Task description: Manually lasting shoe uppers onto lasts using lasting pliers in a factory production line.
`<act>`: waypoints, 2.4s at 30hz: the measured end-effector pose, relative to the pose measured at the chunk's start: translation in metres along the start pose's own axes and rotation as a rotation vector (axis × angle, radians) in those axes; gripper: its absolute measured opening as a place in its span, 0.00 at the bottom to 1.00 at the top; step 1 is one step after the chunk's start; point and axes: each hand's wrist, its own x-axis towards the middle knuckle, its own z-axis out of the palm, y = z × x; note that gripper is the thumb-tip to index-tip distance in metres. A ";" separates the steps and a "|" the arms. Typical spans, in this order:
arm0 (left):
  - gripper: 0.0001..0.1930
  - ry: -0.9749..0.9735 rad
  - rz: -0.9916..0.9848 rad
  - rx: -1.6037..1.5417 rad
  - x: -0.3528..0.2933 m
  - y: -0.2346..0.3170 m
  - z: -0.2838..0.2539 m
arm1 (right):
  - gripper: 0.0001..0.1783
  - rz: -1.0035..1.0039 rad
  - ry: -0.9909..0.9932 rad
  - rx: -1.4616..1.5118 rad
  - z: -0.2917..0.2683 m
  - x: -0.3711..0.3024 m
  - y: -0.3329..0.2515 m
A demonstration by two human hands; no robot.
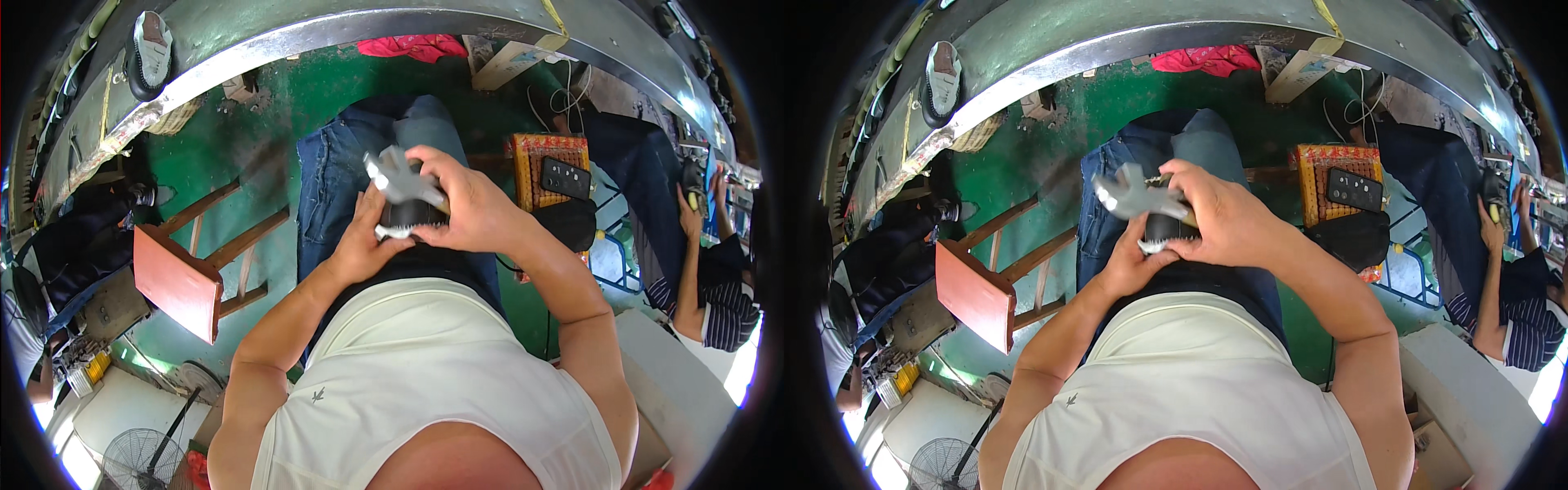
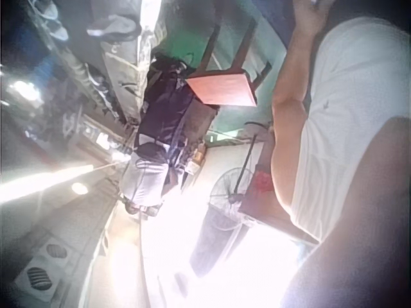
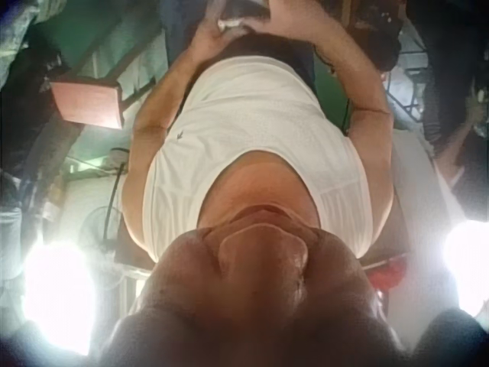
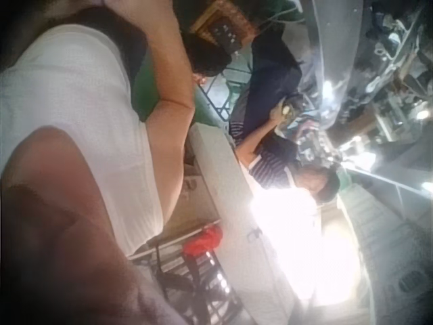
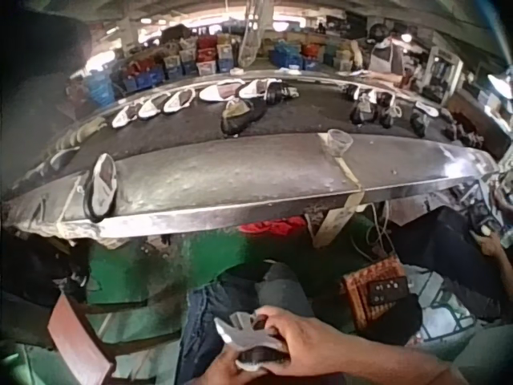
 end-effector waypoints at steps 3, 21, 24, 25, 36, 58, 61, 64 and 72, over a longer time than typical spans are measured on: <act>0.37 0.033 -0.477 -0.377 0.005 -0.008 0.004 | 0.49 0.020 0.199 -0.030 0.006 0.005 0.023; 0.24 0.296 -0.464 -1.228 0.033 -0.025 0.002 | 0.18 0.062 0.370 0.505 -0.010 0.038 0.080; 0.23 0.301 -0.529 -1.349 0.031 -0.031 0.000 | 0.12 0.017 0.322 0.543 -0.003 0.039 0.081; 0.23 0.294 -0.542 -1.355 0.030 -0.038 0.002 | 0.12 0.013 0.331 0.542 0.000 0.038 0.081; 0.22 0.548 -0.590 -0.780 0.065 -0.015 -0.010 | 0.14 0.605 0.642 0.971 -0.010 0.011 0.105; 0.45 0.021 -0.525 -0.646 -0.008 -0.026 0.036 | 0.27 -0.125 -0.135 -0.892 0.002 -0.053 0.012; 0.47 -0.029 -0.559 -0.563 -0.007 -0.017 0.032 | 0.21 -0.077 -0.310 -0.958 -0.003 -0.040 0.012; 0.49 -0.067 -0.532 -0.790 -0.012 -0.036 0.038 | 0.16 0.042 -0.505 -0.462 0.000 -0.038 0.029; 0.47 0.048 -0.550 -0.813 -0.008 -0.015 0.050 | 0.22 0.013 -0.213 -0.861 0.003 -0.050 0.000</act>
